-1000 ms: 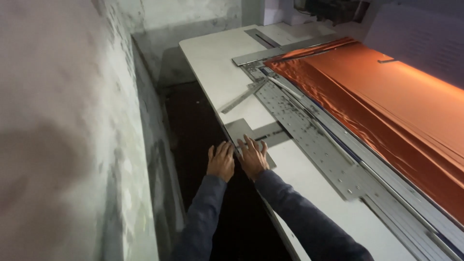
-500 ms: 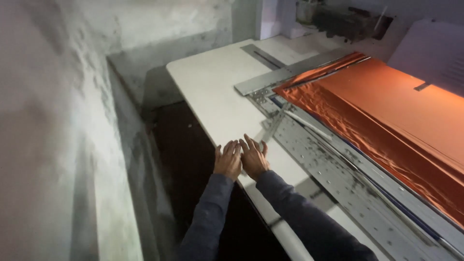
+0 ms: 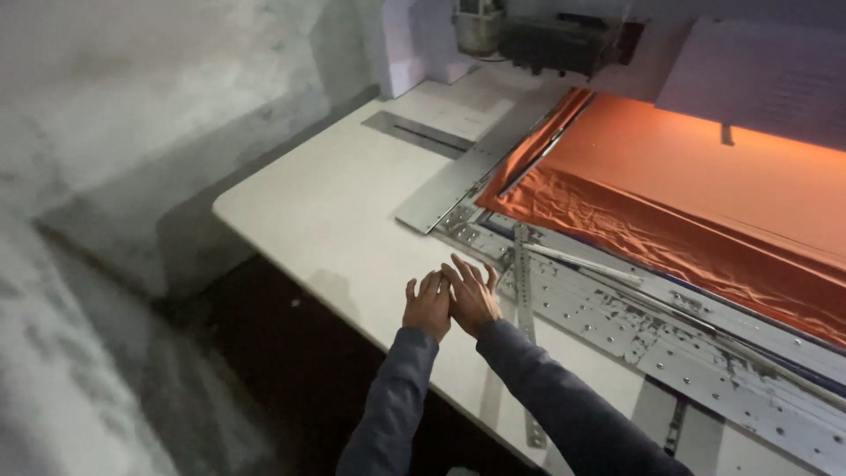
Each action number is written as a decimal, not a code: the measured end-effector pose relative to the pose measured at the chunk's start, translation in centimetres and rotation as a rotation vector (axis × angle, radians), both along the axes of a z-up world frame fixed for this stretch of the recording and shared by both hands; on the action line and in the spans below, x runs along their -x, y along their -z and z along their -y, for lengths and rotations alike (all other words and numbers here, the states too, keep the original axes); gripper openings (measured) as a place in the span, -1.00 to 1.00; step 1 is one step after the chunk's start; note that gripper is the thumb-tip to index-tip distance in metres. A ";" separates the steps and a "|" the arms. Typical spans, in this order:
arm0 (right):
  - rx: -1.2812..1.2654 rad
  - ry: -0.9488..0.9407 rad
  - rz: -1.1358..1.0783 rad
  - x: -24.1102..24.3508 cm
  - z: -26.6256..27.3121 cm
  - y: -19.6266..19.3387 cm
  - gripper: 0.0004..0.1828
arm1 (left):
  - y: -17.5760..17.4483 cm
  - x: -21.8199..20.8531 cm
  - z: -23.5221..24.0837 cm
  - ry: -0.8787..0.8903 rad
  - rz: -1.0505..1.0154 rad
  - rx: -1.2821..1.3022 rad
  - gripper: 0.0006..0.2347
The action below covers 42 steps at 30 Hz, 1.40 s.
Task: Securing the edges of a large orange fabric sheet into a machine track using small plastic strips.
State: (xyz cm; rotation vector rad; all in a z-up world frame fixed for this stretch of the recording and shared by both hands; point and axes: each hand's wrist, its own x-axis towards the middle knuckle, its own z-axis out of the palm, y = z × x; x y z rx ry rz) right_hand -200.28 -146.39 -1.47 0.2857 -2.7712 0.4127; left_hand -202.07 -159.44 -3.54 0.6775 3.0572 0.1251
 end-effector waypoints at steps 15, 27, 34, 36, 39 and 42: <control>0.025 0.287 -0.194 23.4 -1.9 5.5 -0.46 | 5.0 26.8 -1.8 0.321 -0.138 -0.084 -0.39; 0.046 0.624 -0.083 34.1 -5.3 6.2 -0.41 | 7.9 41.3 -7.4 0.663 -0.189 -0.182 -0.48; -0.033 0.753 -0.135 38.3 -6.2 7.5 -0.41 | 11.7 47.7 -9.6 0.865 -0.234 -0.223 -0.52; -0.013 0.792 -0.076 39.4 -7.5 9.2 -0.33 | 13.2 48.9 -10.5 0.799 -0.362 -0.110 -0.44; 0.032 0.878 0.081 41.1 -9.4 10.7 -0.23 | 14.4 50.6 -11.6 0.887 -0.143 -0.181 -0.46; 0.082 0.836 0.077 42.5 -10.3 10.4 -0.25 | 16.4 52.2 -13.1 0.914 -0.026 -0.215 -0.44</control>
